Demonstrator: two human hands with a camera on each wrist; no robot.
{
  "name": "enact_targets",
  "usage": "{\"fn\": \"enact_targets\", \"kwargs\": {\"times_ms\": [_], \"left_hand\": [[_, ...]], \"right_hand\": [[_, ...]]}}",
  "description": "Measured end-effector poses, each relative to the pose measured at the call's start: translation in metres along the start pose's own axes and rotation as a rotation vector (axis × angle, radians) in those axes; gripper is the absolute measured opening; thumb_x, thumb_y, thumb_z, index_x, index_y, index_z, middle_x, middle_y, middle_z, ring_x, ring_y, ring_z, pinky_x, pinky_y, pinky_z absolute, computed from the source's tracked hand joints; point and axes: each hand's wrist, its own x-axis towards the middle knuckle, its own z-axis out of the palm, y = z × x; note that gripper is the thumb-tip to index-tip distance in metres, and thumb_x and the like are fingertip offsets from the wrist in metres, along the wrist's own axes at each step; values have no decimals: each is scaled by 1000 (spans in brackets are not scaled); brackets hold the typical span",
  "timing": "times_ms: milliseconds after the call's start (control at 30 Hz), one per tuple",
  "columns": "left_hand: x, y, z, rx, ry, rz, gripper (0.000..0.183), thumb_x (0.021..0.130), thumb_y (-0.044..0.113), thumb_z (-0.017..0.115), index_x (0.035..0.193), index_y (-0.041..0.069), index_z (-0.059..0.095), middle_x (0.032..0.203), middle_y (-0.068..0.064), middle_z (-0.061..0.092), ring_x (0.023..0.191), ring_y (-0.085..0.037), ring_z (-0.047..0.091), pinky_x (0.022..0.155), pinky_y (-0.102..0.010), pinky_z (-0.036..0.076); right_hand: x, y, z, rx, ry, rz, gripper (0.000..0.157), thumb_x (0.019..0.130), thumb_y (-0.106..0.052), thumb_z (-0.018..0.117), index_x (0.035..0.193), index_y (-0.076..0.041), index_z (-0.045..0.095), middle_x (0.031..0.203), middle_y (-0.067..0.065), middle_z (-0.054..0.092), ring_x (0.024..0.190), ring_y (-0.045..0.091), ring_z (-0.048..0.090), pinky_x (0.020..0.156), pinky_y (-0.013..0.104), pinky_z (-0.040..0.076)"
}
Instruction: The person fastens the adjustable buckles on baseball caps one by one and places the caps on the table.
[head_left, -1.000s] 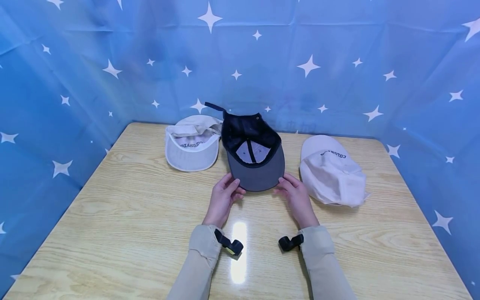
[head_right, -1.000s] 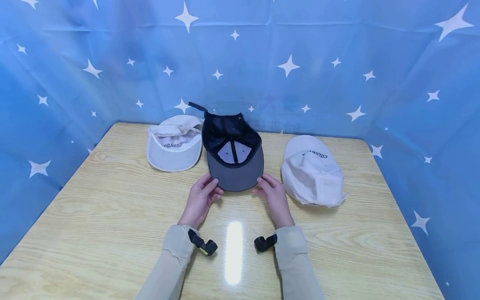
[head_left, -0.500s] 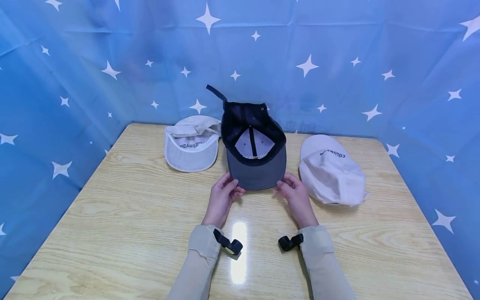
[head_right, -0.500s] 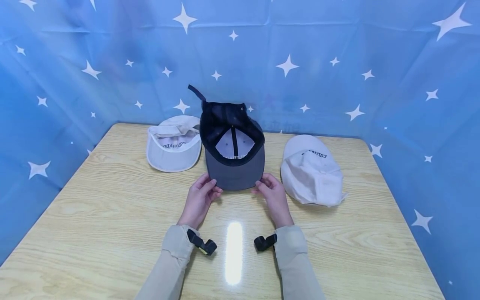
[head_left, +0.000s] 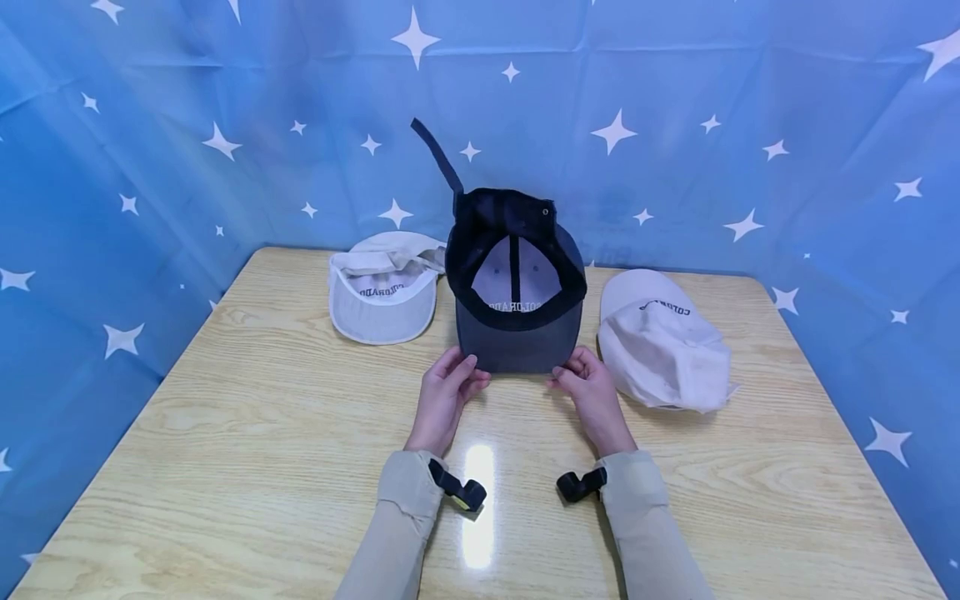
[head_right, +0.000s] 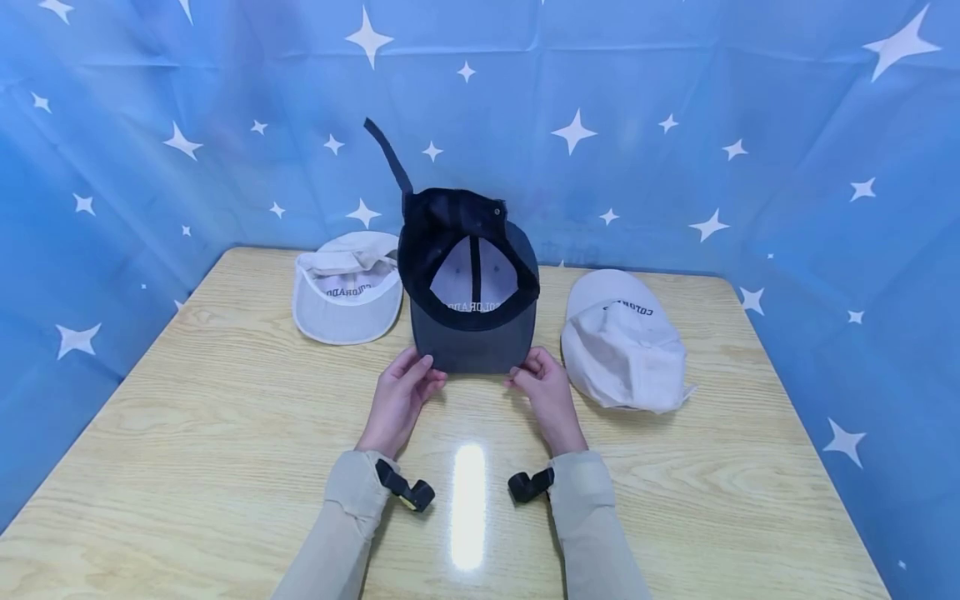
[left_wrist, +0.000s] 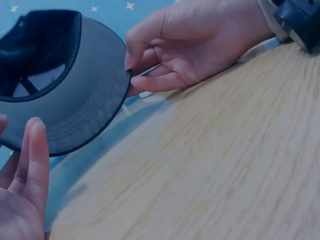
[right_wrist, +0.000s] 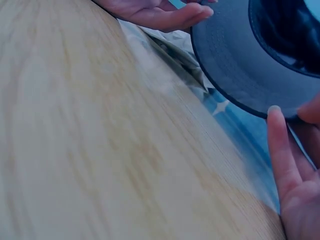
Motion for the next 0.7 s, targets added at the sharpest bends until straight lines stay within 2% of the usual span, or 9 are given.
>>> {"fn": "enact_targets", "kwargs": {"times_ms": [133, 233, 400, 533, 700], "left_hand": [[1, 1, 2, 1, 9, -3, 22, 84, 26, 62, 90, 8, 51, 83, -11, 59, 80, -21, 62, 80, -36, 49], [1, 2, 3, 18, 3, -12, 28, 83, 31, 62, 95, 8, 53, 90, -12, 59, 87, -26, 60, 82, -38, 47], [-2, 2, 3, 54, -20, -23, 44, 83, 33, 62, 114, 5, 50, 106, -15, 55, 103, -38, 51, 87, -43, 44], [-2, 1, 3, 56, -45, -8, 46, 84, 31, 61, 117, 3, 45, 113, -17, 51, 110, -43, 45, 90, -46, 41], [-2, 2, 3, 47, -56, 4, 45, 85, 32, 59, 116, 2, 44, 115, -18, 49, 112, -43, 42, 91, -47, 40]], "right_hand": [[0, -2, 1, -25, 21, 12, 12, 81, 5, 55, 86, 1, 45, 81, 10, 59, 76, 26, 60, 73, 37, 50], [0, -3, 0, -38, 21, 18, 12, 82, 3, 57, 86, 0, 45, 82, 11, 60, 77, 28, 60, 74, 37, 50], [-1, -1, -1, -46, 4, 33, 14, 83, -1, 58, 93, -1, 48, 88, 11, 61, 84, 29, 60, 77, 37, 49], [0, 0, -1, -57, -18, 28, 23, 85, -7, 60, 106, -2, 51, 101, 11, 61, 90, 28, 59, 80, 35, 48], [0, 0, -1, -82, -8, 26, 32, 85, -15, 61, 113, -3, 52, 108, 13, 58, 92, 28, 59, 81, 32, 48]]}}
